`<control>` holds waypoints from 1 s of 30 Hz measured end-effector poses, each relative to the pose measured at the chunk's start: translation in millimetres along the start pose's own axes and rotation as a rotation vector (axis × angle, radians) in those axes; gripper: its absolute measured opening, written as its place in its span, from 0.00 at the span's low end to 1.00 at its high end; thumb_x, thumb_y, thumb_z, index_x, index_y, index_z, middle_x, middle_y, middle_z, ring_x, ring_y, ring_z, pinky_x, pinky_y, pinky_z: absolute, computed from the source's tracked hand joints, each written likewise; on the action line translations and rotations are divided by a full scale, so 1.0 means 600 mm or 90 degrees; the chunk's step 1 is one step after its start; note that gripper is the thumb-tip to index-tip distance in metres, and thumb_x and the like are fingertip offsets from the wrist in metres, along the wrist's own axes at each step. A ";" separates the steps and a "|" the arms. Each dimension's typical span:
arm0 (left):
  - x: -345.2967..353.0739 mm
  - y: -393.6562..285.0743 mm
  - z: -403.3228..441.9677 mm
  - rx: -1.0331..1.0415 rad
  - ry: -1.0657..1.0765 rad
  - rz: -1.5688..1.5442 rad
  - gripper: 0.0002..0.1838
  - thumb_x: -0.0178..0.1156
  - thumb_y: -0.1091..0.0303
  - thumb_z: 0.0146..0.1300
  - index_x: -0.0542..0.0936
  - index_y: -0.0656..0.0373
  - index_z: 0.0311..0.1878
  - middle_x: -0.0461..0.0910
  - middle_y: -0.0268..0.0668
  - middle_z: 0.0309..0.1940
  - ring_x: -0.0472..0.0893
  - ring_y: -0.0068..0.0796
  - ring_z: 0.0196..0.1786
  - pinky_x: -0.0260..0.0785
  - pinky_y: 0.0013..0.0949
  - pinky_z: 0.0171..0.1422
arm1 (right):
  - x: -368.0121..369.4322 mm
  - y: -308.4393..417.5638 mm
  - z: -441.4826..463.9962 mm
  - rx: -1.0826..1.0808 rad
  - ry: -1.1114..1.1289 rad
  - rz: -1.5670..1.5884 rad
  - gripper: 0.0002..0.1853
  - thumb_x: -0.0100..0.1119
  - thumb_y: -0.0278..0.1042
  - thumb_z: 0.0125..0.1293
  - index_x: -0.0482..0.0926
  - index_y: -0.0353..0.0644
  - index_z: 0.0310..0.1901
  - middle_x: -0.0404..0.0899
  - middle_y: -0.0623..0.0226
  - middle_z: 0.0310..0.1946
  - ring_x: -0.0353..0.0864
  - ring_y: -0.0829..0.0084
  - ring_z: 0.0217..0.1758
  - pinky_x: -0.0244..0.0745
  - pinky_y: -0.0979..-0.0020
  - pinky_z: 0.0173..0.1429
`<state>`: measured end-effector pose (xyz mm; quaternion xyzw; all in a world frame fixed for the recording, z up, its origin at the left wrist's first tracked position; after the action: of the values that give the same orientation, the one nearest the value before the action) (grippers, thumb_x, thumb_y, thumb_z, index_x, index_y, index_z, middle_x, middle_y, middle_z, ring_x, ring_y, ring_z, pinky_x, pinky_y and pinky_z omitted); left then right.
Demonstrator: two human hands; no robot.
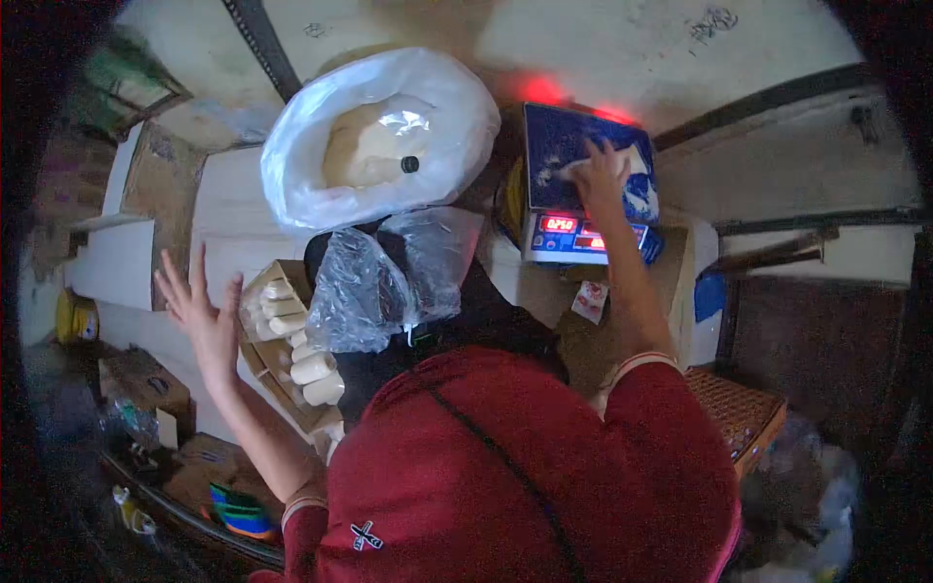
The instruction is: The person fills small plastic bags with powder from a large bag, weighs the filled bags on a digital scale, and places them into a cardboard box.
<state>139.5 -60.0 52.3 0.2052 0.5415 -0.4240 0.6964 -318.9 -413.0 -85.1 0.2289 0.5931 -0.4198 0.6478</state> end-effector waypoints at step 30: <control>-0.043 0.118 -0.054 -0.142 0.031 -0.369 0.11 0.59 0.71 0.57 0.77 0.62 0.43 0.76 0.42 0.30 0.77 0.35 0.34 0.69 0.33 0.38 | -0.406 0.832 0.096 -0.876 -0.051 0.885 0.08 0.59 0.29 0.57 0.79 0.37 0.37 0.77 0.62 0.30 0.76 0.63 0.39 0.69 0.66 0.46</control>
<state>176.9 12.8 53.6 -0.0255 0.6369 -0.5380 0.5516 134.7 -121.3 59.6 0.0852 0.4188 0.4859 0.7624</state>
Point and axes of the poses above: each hand's wrist, its own z-axis towards the middle knuckle, its own x-axis out of the palm, y = z × x, the point moved 5 cm from there along z, towards the middle knuckle
